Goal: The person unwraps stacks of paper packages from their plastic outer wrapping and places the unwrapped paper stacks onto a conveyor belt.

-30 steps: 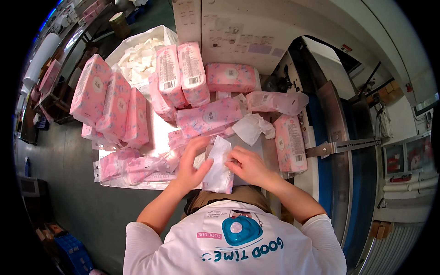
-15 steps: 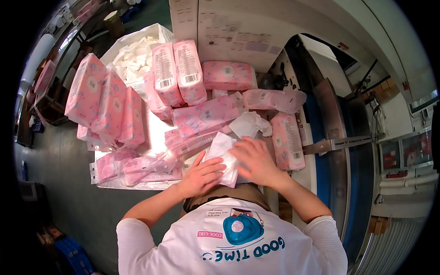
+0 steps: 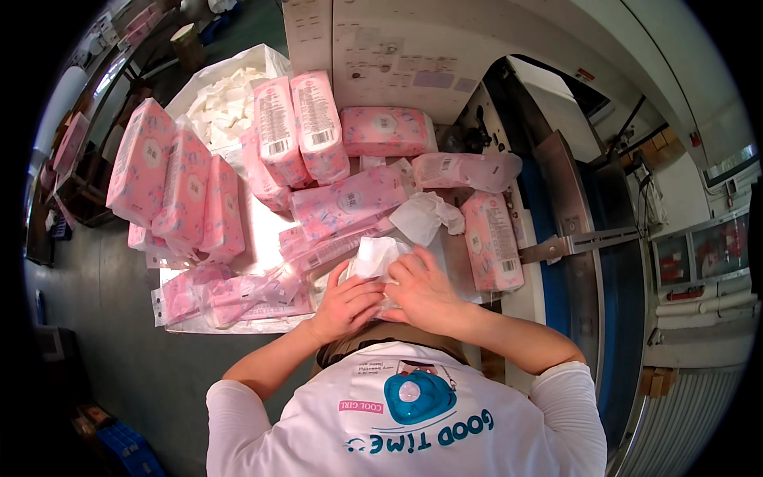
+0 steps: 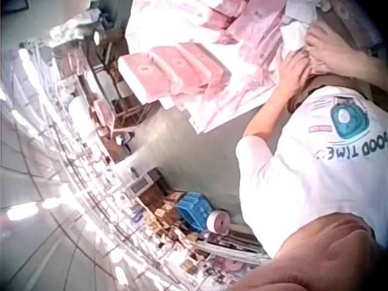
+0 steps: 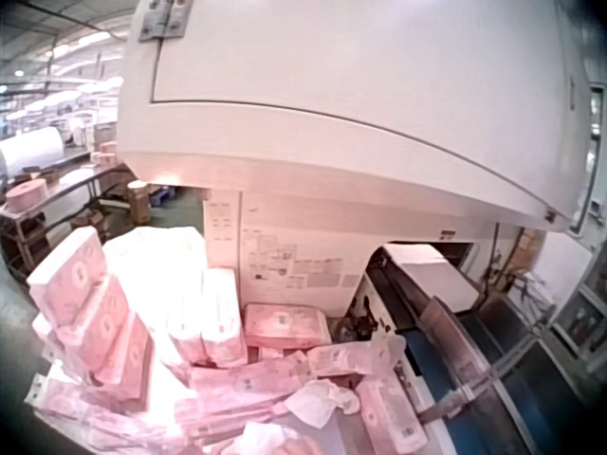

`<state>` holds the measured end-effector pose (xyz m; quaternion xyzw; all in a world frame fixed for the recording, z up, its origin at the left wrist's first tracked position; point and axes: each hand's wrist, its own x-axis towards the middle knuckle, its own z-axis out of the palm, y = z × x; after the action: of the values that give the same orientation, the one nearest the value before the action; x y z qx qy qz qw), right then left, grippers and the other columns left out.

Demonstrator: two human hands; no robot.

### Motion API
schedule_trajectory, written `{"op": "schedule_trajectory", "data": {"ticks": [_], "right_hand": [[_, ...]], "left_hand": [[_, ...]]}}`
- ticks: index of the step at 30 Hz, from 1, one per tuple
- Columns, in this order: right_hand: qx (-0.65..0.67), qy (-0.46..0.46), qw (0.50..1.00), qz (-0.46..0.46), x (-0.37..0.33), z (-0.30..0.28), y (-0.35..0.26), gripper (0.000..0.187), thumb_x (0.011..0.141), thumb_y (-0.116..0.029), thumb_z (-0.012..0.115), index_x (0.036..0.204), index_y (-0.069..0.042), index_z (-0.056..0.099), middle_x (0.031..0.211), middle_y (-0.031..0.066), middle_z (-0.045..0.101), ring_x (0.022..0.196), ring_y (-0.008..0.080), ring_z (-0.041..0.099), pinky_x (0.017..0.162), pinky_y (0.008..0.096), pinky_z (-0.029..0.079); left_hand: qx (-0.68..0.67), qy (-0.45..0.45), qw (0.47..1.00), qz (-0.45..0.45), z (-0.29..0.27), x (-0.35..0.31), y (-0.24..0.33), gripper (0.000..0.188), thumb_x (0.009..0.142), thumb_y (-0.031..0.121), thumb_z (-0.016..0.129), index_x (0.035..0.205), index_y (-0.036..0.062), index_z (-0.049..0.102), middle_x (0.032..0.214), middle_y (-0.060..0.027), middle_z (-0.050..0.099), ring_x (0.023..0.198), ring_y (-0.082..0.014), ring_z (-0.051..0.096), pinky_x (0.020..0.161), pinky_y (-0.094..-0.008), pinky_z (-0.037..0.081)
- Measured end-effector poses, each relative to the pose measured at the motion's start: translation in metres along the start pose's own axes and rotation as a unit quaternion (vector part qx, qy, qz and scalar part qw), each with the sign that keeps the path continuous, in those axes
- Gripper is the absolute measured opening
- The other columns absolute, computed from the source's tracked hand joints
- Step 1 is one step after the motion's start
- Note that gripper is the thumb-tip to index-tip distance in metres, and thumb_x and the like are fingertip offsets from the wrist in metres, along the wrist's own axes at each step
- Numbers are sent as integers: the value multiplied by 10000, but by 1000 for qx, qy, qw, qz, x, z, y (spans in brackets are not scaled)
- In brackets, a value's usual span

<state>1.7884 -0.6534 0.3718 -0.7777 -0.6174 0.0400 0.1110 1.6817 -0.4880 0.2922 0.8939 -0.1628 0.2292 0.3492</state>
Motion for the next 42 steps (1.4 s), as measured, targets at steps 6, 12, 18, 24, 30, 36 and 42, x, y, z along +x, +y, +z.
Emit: {"op": "schedule_trajectory", "data": {"ticks": [6, 12, 18, 24, 30, 36, 42], "right_hand": [[106, 46, 990, -85, -6, 15, 4, 153, 760, -239, 664, 774, -95, 615, 970, 78, 533, 989, 266, 478, 954, 448, 306], [222, 147, 959, 97, -61, 26, 28, 119, 809, -212, 630, 836, -97, 613, 1094, 92, 535, 1050, 255, 489, 888, 419, 383], [822, 211, 361, 386, -62, 83, 13, 317, 952, -305, 422, 1211, -135, 487, 1245, 72, 492, 1145, 237, 482, 926, 435, 428], [858, 275, 183, 393, -89, 140, 40, 383, 961, -349, 358, 1270, -138, 443, 1201, 62, 531, 1082, 221, 537, 889, 436, 462], [750, 388, 92, 528, -157, 208, 72, 484, 952, -448, 376, 1281, -95, 354, 1186, 148, 475, 1070, 303, 518, 904, 506, 439], [548, 361, 385, 649, -216, 169, 49, 367, 938, -306, 498, 1220, -75, 453, 1112, 121, 533, 975, 233, 577, 791, 362, 506], [503, 238, 726, 405, -96, 131, 34, 233, 866, -151, 575, 1060, -23, 571, 1007, 50, 605, 918, 173, 578, 728, 296, 479]], "left_hand": [[26, -32, 999, 5, -6, -17, -15, 239, 735, 117, 673, 972, 137, 651, 1081, 25, 639, 1092, -168, 558, 1035, -486, 246], [3, -7, 998, -55, -6, -26, -19, 235, 734, 83, 660, 963, 137, 652, 1089, 11, 651, 1129, -182, 548, 1031, -478, 235], [-19, -10, 999, 48, 31, 28, 2, 221, 715, 88, 661, 933, 113, 638, 1116, 0, 635, 1145, -211, 530, 1033, -506, 233], [2, -76, 993, 90, 104, 79, 14, 158, 712, 152, 611, 861, 101, 621, 1073, -2, 614, 1126, -215, 495, 1023, -539, 254], [148, -272, 946, 99, 245, 83, -5, 161, 702, 220, 608, 815, 105, 602, 996, -20, 619, 1125, -218, 475, 1010, -551, 261], [-63, -151, 986, -15, 158, 53, 4, 514, 757, 132, 616, 1241, 44, 464, 1252, -137, 491, 1199, -312, 428, 987, -509, 282], [-49, 67, 823, -561, 113, -100, -88, 470, 859, 186, 581, 1220, -59, 406, 1022, -173, 550, 928, -273, 537, 789, -367, 439]]}}
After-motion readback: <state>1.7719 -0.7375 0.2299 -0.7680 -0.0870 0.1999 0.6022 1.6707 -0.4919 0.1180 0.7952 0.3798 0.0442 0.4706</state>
